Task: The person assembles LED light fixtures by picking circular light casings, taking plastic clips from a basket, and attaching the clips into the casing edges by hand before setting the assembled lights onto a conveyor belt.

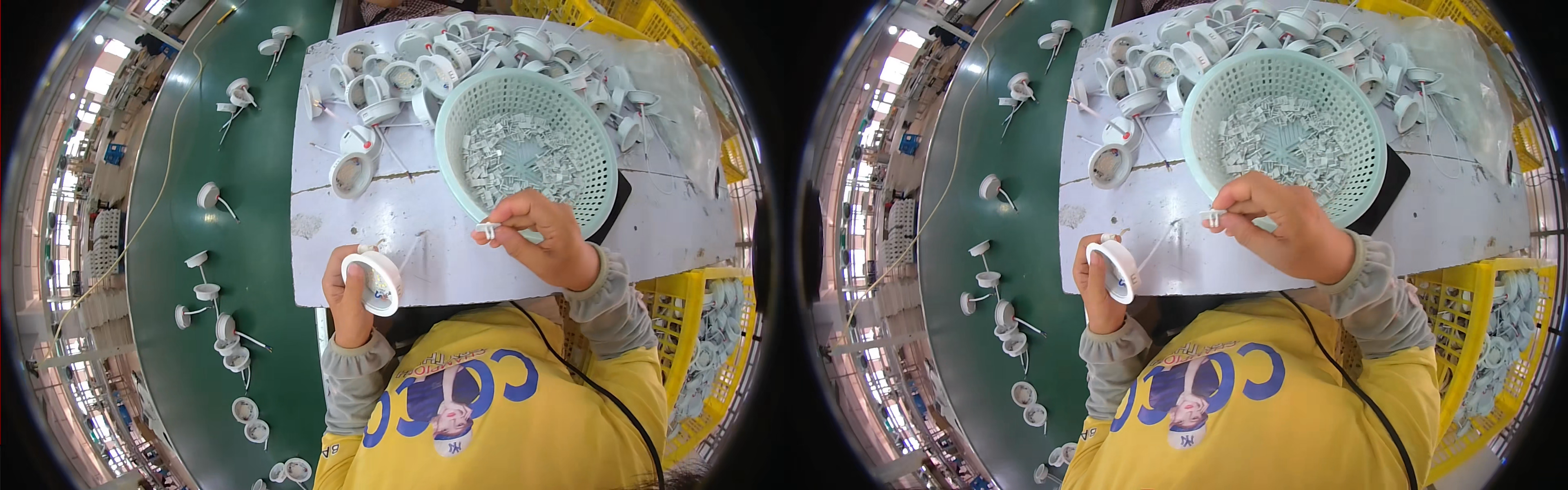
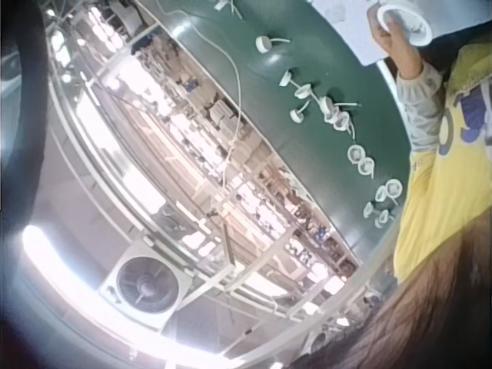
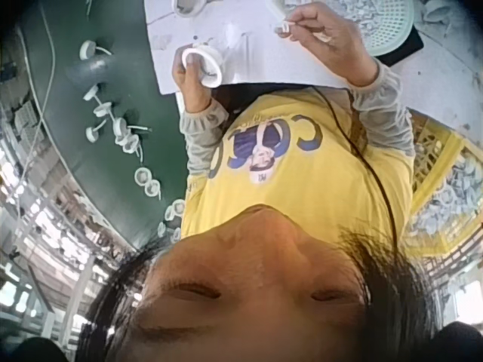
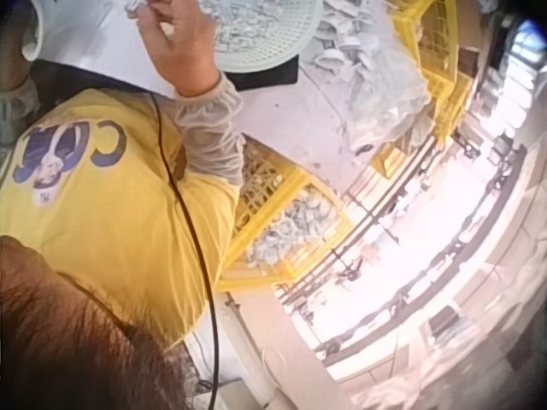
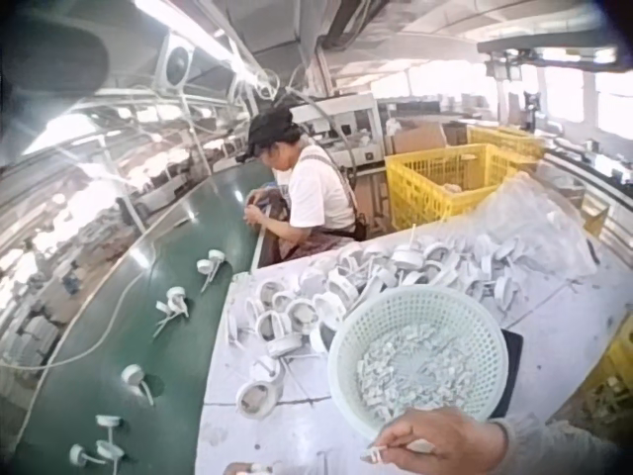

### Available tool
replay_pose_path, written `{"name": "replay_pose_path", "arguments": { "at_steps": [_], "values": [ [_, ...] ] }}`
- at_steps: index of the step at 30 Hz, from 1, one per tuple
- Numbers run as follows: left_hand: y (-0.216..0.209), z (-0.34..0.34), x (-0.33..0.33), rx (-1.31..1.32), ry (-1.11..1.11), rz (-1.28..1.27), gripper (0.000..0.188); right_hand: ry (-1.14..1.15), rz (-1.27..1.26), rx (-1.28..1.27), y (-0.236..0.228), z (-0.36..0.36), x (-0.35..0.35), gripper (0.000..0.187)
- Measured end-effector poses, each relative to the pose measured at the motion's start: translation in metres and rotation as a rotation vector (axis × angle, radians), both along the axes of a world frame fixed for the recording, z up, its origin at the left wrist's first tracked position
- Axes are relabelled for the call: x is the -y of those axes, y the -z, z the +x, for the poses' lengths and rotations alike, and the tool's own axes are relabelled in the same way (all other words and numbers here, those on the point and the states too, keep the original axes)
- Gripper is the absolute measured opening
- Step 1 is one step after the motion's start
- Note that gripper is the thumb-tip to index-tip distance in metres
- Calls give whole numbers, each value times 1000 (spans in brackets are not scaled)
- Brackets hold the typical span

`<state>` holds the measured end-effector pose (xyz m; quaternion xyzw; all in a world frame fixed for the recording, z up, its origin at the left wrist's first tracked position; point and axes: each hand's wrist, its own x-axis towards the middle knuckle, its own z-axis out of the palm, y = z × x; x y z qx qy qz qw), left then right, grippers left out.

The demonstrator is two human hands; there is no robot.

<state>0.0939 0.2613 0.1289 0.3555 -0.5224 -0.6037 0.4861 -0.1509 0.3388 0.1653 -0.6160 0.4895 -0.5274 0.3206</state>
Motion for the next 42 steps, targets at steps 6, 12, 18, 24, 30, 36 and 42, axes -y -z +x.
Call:
{"name": "replay_pose_path", "arguments": {
  "at_steps": [6, 12, 18, 24, 30, 36, 42],
  "values": [
    [-3, 2, -9, 17, 73, 27, 16, 76, -217, -187, 1, 9, -4, 15],
    [-8, -10, -23, 64, 194, 43, 14, 60, -322, -285, 4, 19, -9, 16],
    [-16, -13, -32, 102, 426, 103, 14, 56, -226, -238, 8, 29, -11, 15],
    [-18, -14, -37, 112, 646, 90, 13, -164, -66, -180, 8, 39, -9, 15],
    [-18, -14, -40, 54, 635, 110, 14, -237, 357, 589, 24, 54, -14, 13],
    [-12, -16, -44, 47, 513, 163, 14, -192, 226, 627, 39, 68, -15, 25],
    [-17, -18, -48, 81, 489, 157, 13, -180, 235, 408, 34, 55, -14, 26]
  ]
}}
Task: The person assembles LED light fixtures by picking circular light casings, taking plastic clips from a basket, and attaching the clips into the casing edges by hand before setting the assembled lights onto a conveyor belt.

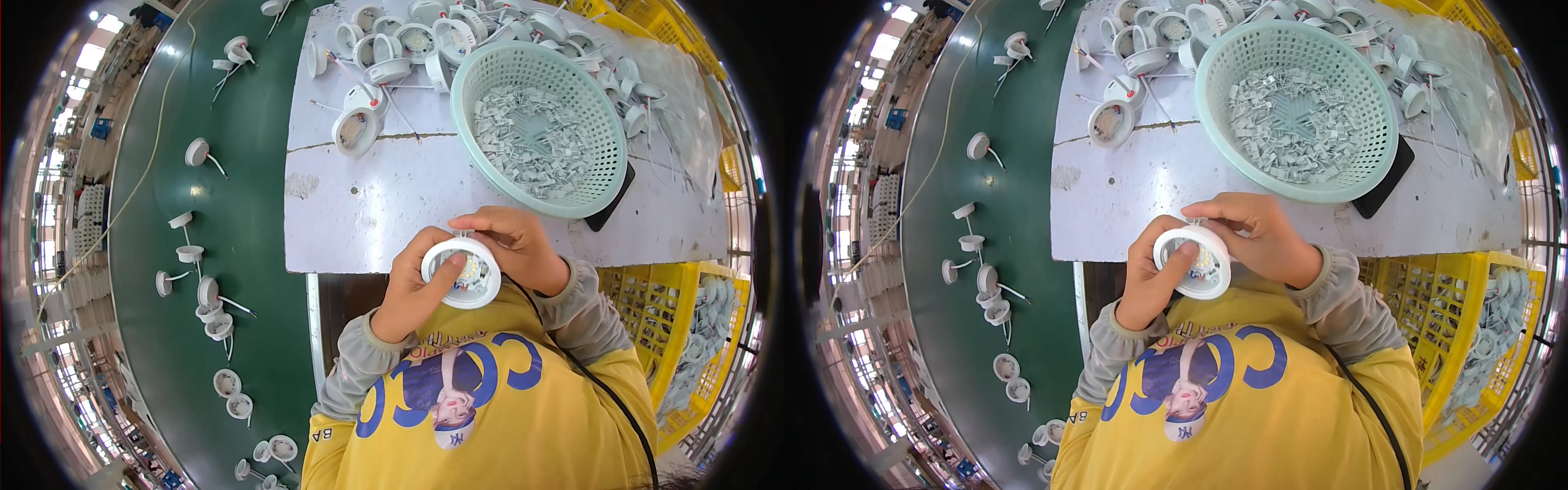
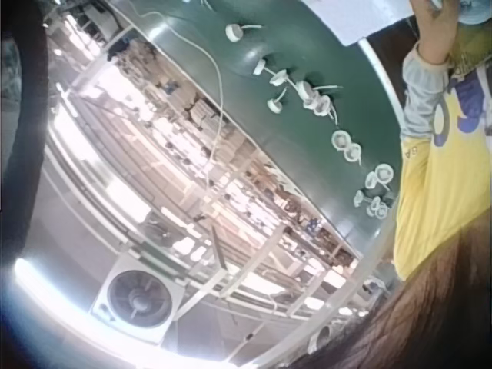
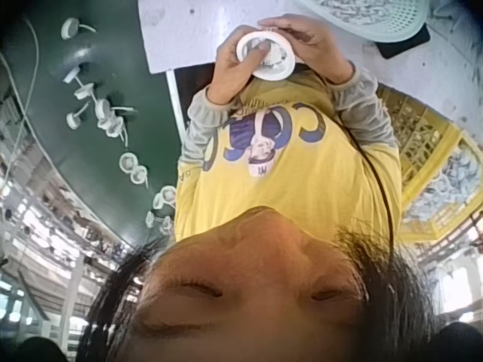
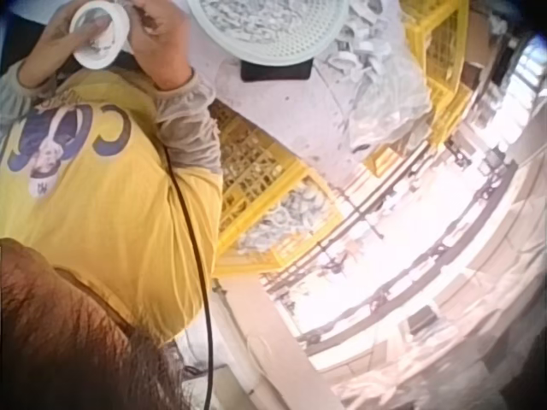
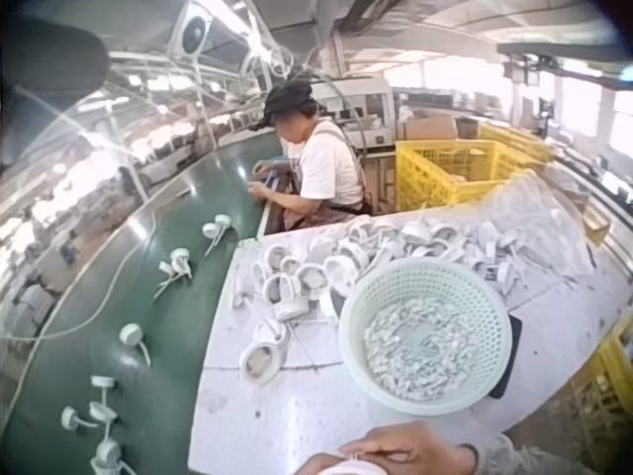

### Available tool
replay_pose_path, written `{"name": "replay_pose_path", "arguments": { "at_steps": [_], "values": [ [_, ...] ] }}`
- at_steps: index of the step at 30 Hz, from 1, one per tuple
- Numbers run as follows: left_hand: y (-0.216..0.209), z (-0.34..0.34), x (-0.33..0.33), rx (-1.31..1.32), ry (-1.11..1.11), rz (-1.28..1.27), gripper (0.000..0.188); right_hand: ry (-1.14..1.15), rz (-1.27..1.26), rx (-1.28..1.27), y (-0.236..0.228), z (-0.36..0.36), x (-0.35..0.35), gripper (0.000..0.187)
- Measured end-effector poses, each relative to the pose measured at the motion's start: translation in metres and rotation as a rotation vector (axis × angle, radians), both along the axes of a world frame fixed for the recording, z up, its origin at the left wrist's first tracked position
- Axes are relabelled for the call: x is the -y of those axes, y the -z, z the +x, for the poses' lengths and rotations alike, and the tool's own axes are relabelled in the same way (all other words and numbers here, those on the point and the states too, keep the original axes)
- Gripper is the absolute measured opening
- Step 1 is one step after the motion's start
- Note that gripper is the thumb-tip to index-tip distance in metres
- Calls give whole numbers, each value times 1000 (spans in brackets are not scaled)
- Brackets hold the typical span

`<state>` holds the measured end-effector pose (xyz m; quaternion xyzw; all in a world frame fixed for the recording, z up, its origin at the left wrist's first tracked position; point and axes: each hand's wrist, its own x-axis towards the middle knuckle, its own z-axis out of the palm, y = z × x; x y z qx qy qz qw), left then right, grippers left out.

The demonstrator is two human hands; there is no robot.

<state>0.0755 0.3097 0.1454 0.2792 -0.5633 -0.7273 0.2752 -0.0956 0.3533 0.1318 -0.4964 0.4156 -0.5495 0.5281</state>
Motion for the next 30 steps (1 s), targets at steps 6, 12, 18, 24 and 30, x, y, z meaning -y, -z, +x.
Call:
{"name": "replay_pose_path", "arguments": {
  "at_steps": [6, 12, 18, 24, 30],
  "values": [
    [-1, -2, -1, 46, -51, -29, 13, 113, 8, -102, 5, -7, -4, 17],
    [2, -1, 0, 72, 1, -29, 17, 99, -90, -224, 4, -14, -7, 13],
    [-4, -7, -5, -29, -29, 90, 25, 70, -32, -168, 2, -15, -11, 13],
    [-2, -4, -3, 48, 46, -10, 26, 48, -19, -229, -3, -16, -11, 13],
    [-1, -3, -4, 87, 65, -73, 24, 16, -11, -165, -1, -16, -14, 13]
  ]
}}
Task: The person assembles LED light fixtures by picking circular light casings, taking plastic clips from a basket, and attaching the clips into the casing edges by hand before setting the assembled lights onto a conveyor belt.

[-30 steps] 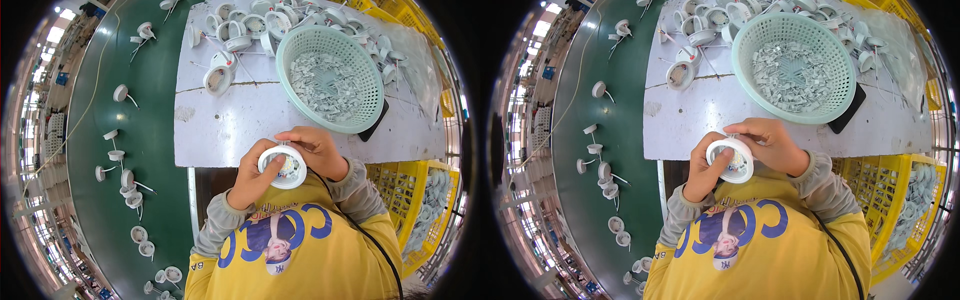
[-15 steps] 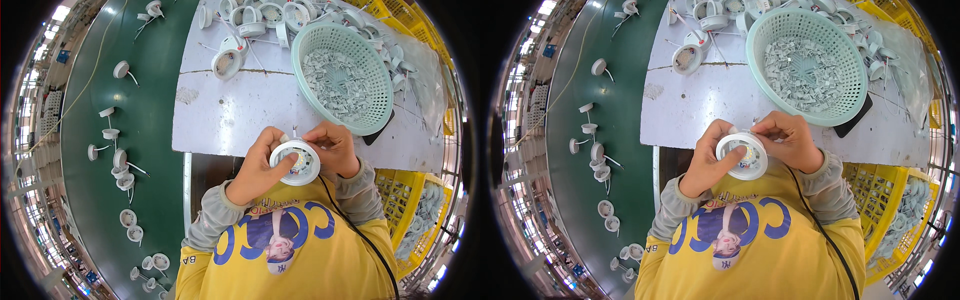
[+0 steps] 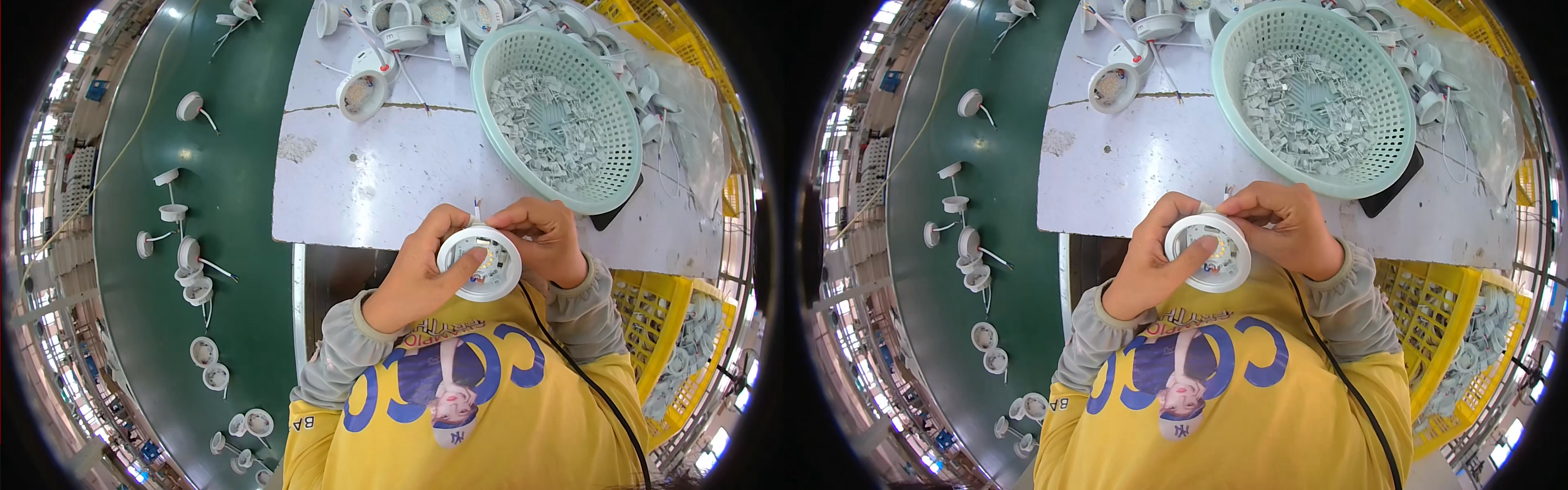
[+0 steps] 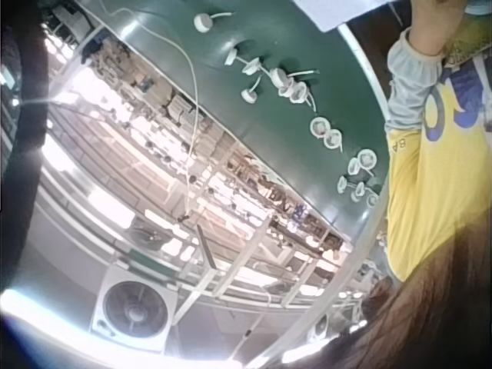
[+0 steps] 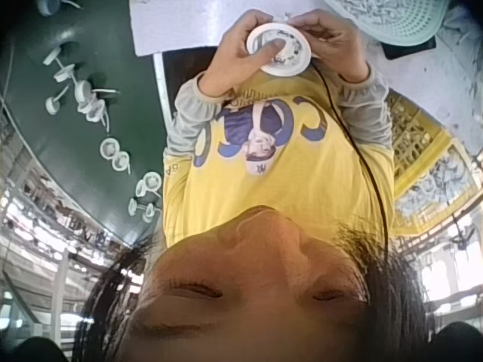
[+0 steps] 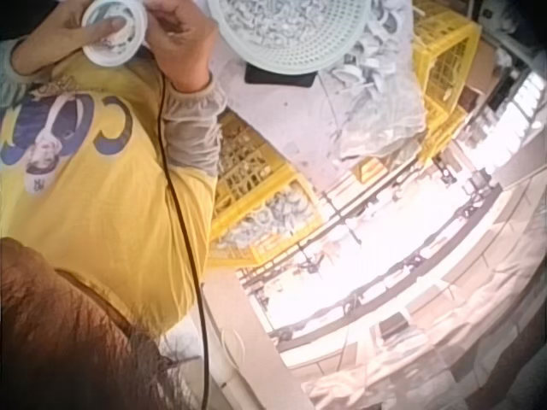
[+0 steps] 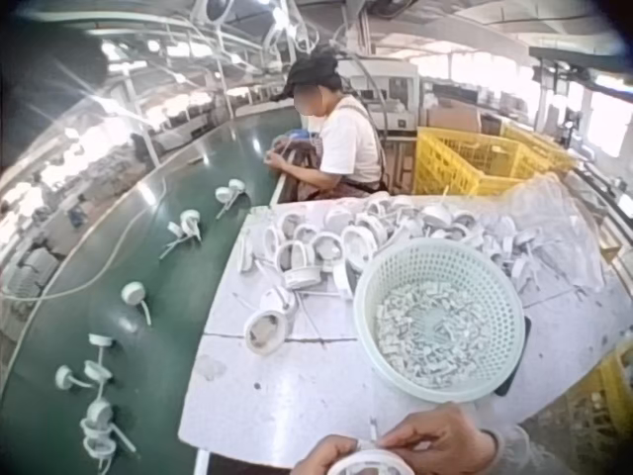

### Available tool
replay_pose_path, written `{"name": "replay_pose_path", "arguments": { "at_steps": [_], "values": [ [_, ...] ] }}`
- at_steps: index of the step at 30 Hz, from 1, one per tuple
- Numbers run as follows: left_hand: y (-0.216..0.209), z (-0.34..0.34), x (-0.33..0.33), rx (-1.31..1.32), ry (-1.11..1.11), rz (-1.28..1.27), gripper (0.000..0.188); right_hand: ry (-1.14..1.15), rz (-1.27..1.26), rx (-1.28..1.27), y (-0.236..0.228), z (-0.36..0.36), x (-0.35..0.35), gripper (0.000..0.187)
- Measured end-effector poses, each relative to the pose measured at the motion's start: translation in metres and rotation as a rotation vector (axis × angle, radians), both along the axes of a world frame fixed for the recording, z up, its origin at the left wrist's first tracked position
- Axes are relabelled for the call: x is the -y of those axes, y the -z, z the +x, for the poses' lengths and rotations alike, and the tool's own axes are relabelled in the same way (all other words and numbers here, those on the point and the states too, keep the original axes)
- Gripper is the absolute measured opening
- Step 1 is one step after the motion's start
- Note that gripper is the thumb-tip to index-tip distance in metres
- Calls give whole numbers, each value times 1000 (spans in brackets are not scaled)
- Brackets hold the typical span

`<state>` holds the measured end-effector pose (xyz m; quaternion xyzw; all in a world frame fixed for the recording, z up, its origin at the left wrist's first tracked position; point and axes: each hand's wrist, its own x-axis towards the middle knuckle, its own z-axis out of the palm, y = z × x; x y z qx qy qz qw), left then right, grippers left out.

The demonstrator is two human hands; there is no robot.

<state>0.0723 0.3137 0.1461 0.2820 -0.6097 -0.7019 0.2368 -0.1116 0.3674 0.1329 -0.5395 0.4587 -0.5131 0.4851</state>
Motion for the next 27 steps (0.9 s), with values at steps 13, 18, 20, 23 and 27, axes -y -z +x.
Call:
{"name": "replay_pose_path", "arguments": {
  "at_steps": [13, 18, 20, 23, 27],
  "values": [
    [4, -3, -4, 55, -26, -162, 24, -158, 100, 266, -10, -6, -1, 23],
    [3, -2, -3, 97, -21, -201, 21, -68, 60, -12, -9, 8, 1, 25],
    [6, 0, -2, 57, -7, -185, 22, -73, 28, -28, -8, 9, 1, 24],
    [11, 6, 1, -34, 30, -178, 22, -79, -6, -25, -7, 10, 0, 24],
    [13, 2, -3, -86, -69, -313, 28, -40, -79, -39, -4, 16, 3, 26]
  ]
}}
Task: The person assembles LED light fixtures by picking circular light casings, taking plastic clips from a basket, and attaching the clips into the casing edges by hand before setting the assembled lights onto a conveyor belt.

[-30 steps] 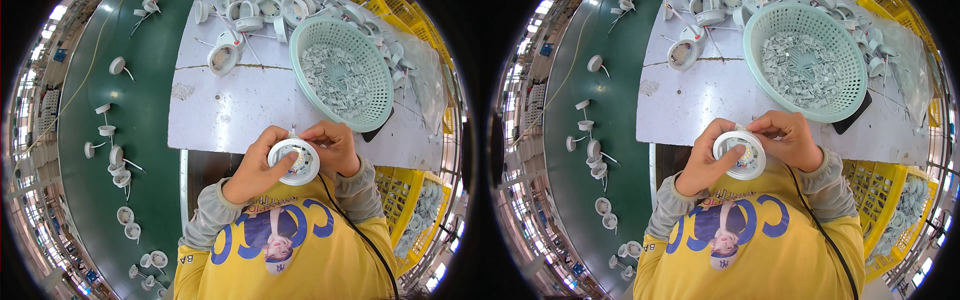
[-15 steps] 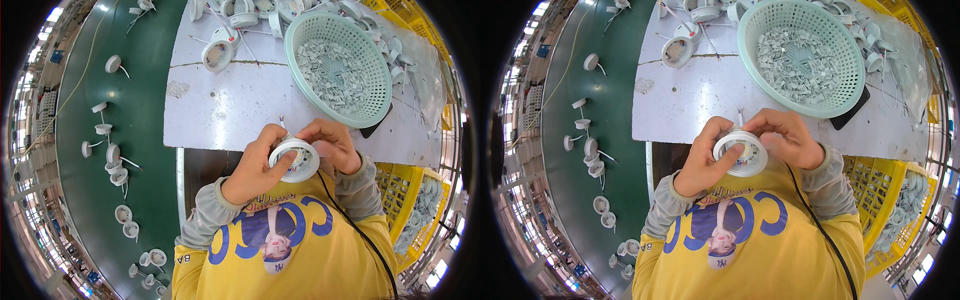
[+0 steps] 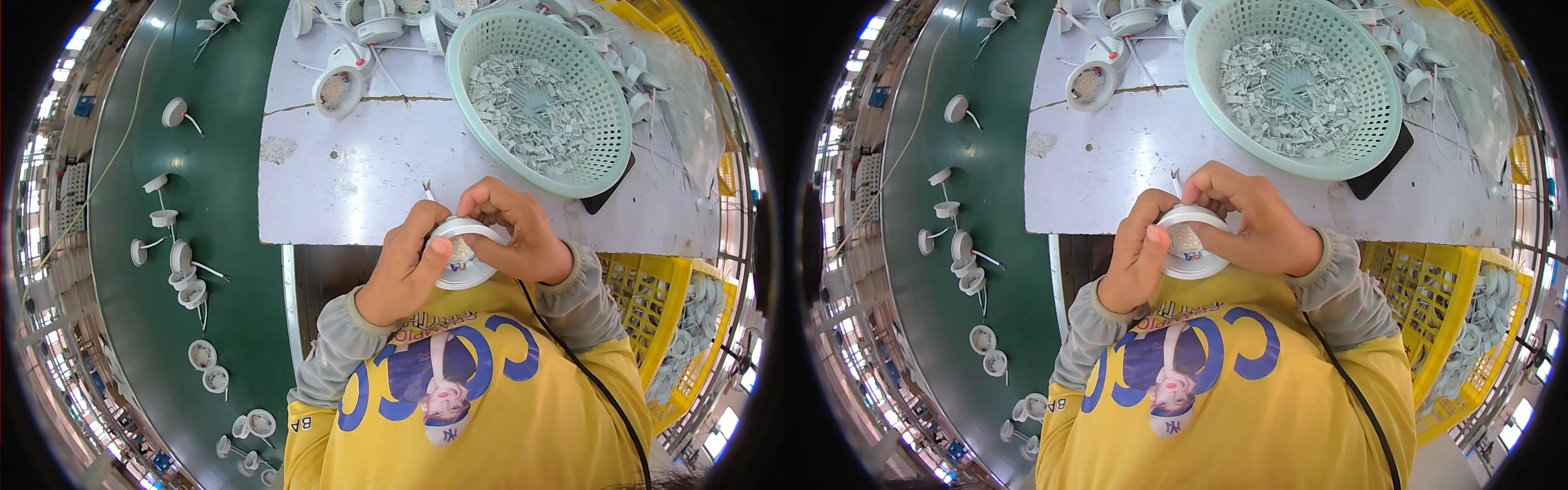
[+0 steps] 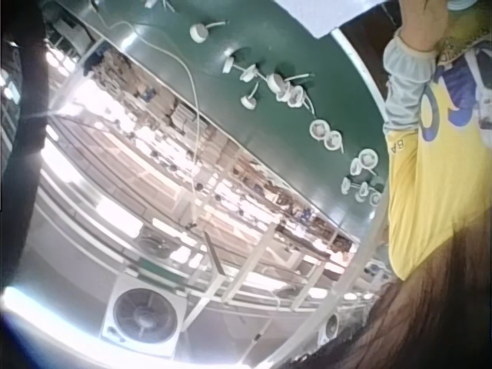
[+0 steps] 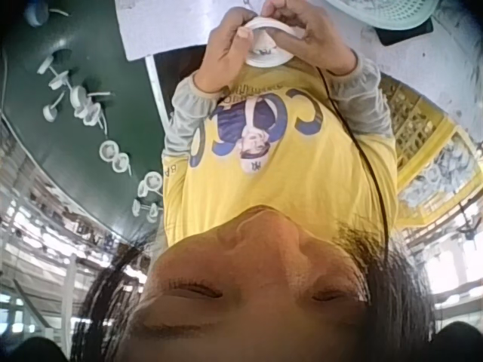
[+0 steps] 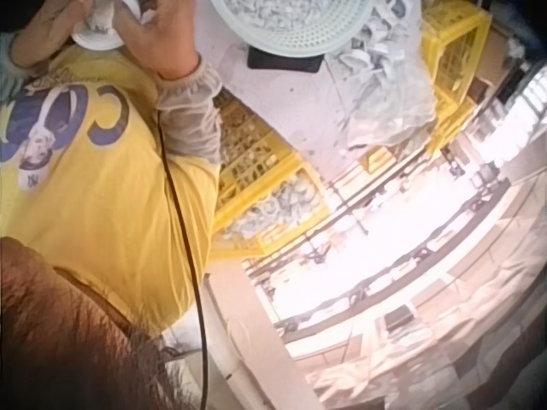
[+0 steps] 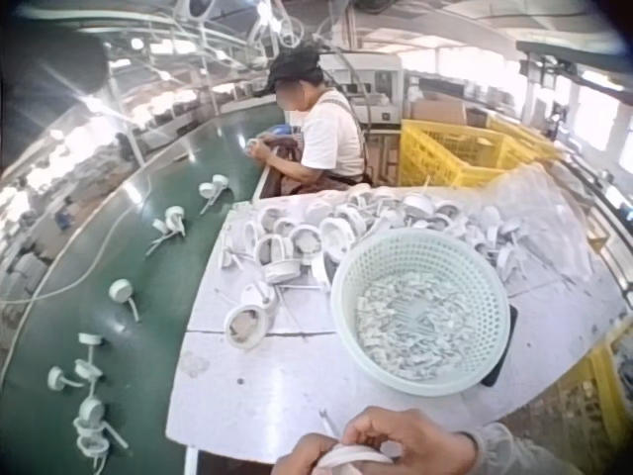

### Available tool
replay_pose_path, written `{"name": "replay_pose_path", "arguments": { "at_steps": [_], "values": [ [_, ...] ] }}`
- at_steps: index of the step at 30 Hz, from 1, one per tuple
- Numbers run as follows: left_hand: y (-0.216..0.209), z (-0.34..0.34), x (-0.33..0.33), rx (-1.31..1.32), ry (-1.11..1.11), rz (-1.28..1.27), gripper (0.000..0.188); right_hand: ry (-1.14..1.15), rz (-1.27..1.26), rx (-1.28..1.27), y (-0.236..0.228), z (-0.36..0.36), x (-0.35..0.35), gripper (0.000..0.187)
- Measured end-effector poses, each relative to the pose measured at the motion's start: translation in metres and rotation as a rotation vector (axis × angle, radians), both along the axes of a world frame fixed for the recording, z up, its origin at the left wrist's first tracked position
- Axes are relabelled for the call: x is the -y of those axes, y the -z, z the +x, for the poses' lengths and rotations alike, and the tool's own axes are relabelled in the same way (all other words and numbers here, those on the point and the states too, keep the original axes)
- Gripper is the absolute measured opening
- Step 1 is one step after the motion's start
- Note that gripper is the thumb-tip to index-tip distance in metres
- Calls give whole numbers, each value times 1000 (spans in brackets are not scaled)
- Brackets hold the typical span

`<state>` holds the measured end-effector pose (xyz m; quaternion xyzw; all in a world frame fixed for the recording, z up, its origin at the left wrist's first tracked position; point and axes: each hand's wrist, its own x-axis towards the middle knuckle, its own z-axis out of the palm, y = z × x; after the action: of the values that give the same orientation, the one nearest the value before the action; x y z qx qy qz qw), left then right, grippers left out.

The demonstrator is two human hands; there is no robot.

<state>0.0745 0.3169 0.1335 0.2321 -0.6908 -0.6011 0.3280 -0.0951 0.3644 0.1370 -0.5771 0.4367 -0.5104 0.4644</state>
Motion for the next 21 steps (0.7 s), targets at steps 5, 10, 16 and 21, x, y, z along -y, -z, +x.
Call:
{"name": "replay_pose_path", "arguments": {
  "at_steps": [5, 10, 16, 21],
  "values": [
    [-1, 3, -3, 14, -18, 137, 30, 4, -34, -127, -1, 3, -1, 27],
    [5, 2, -2, -45, -11, 185, 28, -4, -94, -166, -2, 7, -2, 28],
    [4, 2, -4, -86, -21, 202, 24, 14, -137, -163, -1, 9, -4, 27],
    [8, 5, -5, -80, -18, 220, 22, -25, -68, -144, -1, 10, -5, 26]
  ]
}}
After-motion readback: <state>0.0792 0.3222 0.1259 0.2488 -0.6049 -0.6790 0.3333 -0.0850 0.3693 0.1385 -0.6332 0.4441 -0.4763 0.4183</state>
